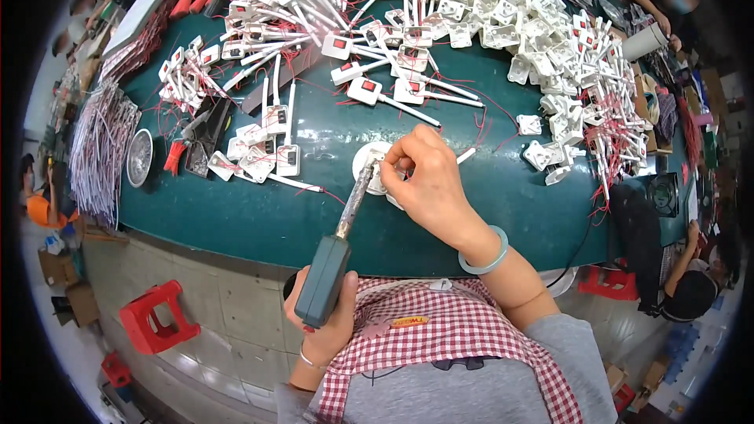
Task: Soldering wires onto small electronic components at an assembly line station.
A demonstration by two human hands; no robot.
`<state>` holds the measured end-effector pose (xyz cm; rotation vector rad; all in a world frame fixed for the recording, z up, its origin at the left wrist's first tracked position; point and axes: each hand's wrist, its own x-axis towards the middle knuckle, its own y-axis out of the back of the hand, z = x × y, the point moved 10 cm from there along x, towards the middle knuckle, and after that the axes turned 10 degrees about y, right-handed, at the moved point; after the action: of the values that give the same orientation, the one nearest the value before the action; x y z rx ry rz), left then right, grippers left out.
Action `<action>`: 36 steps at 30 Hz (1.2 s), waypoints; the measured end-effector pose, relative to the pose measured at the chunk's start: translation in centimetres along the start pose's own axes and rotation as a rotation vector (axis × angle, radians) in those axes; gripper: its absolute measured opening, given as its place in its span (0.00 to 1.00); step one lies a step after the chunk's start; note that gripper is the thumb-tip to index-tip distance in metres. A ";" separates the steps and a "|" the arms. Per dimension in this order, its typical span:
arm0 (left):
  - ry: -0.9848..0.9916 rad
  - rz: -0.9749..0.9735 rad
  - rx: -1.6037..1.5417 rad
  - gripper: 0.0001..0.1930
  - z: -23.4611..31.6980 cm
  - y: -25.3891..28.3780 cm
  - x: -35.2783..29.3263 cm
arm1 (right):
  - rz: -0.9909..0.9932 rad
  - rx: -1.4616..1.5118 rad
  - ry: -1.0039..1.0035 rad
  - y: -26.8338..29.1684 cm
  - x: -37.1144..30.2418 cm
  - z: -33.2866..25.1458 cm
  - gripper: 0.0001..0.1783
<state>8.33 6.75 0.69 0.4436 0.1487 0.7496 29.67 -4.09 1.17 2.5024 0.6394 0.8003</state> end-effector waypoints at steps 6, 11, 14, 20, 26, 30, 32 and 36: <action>-0.002 -0.021 0.023 0.09 0.2 -0.2 0.3 | -0.012 -0.008 -0.016 -0.1 0.0 0.2 0.05; -0.013 -0.025 0.054 0.08 0.3 -0.1 0.2 | -0.012 0.007 -0.011 0.0 0.1 0.2 0.05; 0.030 -0.038 0.037 0.08 0.2 0.0 0.3 | -0.015 0.016 -0.017 0.0 0.1 0.2 0.06; 0.004 -0.004 -0.006 0.10 0.0 0.7 -0.2 | -0.023 0.022 -0.029 0.0 0.2 0.3 0.06; -0.022 -0.008 0.005 0.10 0.5 0.4 0.1 | -0.027 0.028 -0.036 -0.1 0.1 0.4 0.06; 0.011 -0.045 0.083 0.09 0.2 -0.2 0.2 | -0.032 0.033 -0.040 -0.1 0.2 0.4 0.06; 0.001 -0.037 0.097 0.09 0.4 -0.2 0.2 | -0.034 0.034 -0.040 -0.1 0.2 0.4 0.06; -0.005 -0.033 0.095 0.09 0.6 -0.2 0.3 | -0.031 0.031 -0.028 -0.1 0.2 0.4 0.06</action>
<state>8.79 6.61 1.21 0.5323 0.1874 0.7114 30.02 -4.02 0.87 2.5203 0.6847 0.7480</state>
